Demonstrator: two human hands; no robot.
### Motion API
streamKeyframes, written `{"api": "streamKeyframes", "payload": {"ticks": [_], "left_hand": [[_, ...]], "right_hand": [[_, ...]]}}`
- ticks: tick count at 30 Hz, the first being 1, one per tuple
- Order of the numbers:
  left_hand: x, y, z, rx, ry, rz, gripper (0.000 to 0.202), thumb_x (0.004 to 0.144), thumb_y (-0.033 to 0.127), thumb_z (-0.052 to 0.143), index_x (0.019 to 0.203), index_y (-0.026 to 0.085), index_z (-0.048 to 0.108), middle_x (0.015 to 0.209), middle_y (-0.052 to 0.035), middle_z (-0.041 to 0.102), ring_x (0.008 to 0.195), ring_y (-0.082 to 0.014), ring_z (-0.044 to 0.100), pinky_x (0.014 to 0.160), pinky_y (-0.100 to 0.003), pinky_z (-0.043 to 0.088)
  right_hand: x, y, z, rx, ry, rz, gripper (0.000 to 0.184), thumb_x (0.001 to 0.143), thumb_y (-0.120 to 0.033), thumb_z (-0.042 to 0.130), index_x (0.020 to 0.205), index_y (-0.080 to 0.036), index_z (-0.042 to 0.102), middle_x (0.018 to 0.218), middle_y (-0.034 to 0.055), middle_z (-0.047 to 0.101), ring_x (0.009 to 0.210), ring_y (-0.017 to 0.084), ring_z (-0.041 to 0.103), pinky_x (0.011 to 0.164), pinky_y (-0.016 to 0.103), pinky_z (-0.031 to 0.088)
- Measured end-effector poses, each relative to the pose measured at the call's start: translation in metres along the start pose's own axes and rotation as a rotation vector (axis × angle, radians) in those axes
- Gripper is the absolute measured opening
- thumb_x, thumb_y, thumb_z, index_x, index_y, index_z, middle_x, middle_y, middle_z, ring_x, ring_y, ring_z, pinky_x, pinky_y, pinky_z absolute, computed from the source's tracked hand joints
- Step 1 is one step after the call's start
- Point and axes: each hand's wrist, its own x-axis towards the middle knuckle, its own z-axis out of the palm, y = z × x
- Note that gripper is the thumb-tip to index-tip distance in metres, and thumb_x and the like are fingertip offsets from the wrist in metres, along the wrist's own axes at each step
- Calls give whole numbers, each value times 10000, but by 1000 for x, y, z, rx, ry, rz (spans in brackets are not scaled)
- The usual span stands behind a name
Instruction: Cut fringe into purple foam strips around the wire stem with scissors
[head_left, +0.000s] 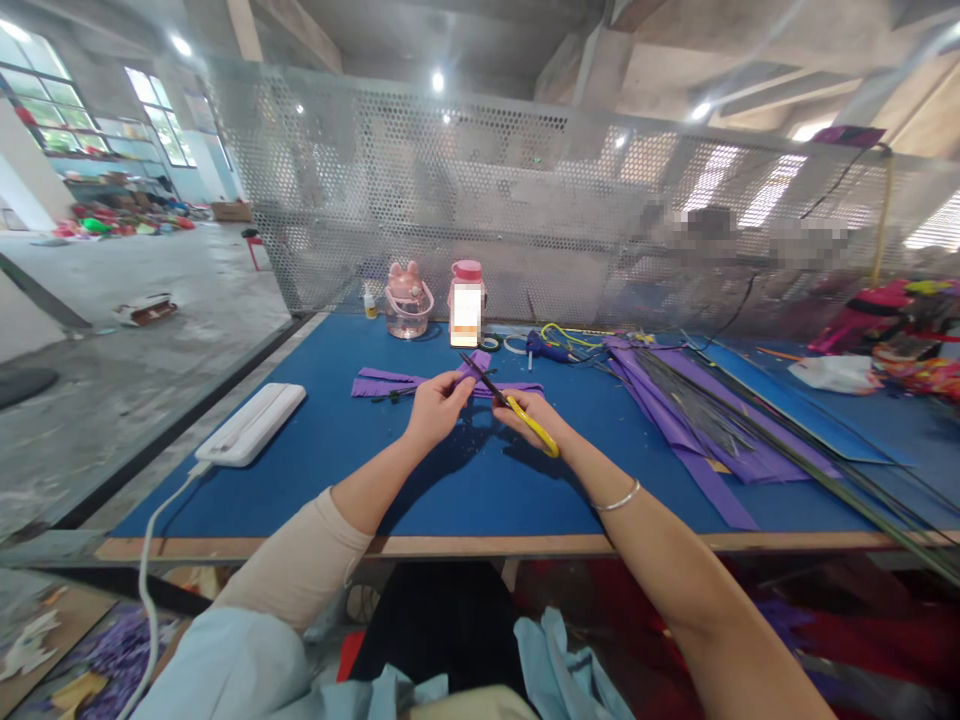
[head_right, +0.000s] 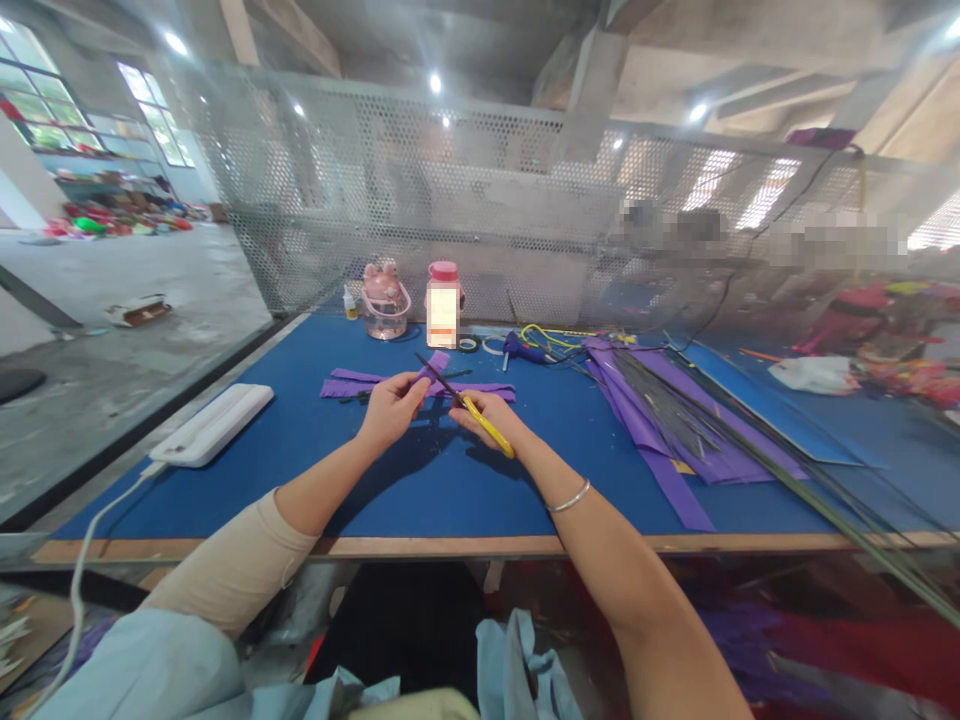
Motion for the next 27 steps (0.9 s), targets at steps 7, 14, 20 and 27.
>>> {"api": "streamKeyframes", "payload": {"ticks": [7,14,20,27], "left_hand": [[0,1,1,-36,31,-24,298,844,447,581,789,160,635,526,46,488,422,-71,403,423,-204,325],[-2,3,1,-1,-6,6,291,837,429,600,747,158,654,520,39,498,442,-75,409,447,-209,329],[-2,2,0,20,-21,16,289,840,428,597,741,162,652,522,40,502,449,-77,412,458,-211,326],[0,-2,-1,2,-9,-7,312,834,457,598,766,159,660,520,41,509,439,-76,411,439,-206,318]], "right_hand": [[0,15,0,67,-99,-123,719,761,-791,482,1130,-174,491,944,63,523,789,190,465,713,333,439],[-1,6,3,74,-94,-136,734,756,-816,461,1074,-157,516,890,38,502,756,168,445,678,297,409],[0,0,4,60,-46,-100,683,759,-802,472,967,-154,534,744,-10,458,625,121,374,567,254,339],[2,-3,8,27,26,-36,491,796,-653,557,844,-164,534,649,-33,420,571,107,351,524,241,293]]}}
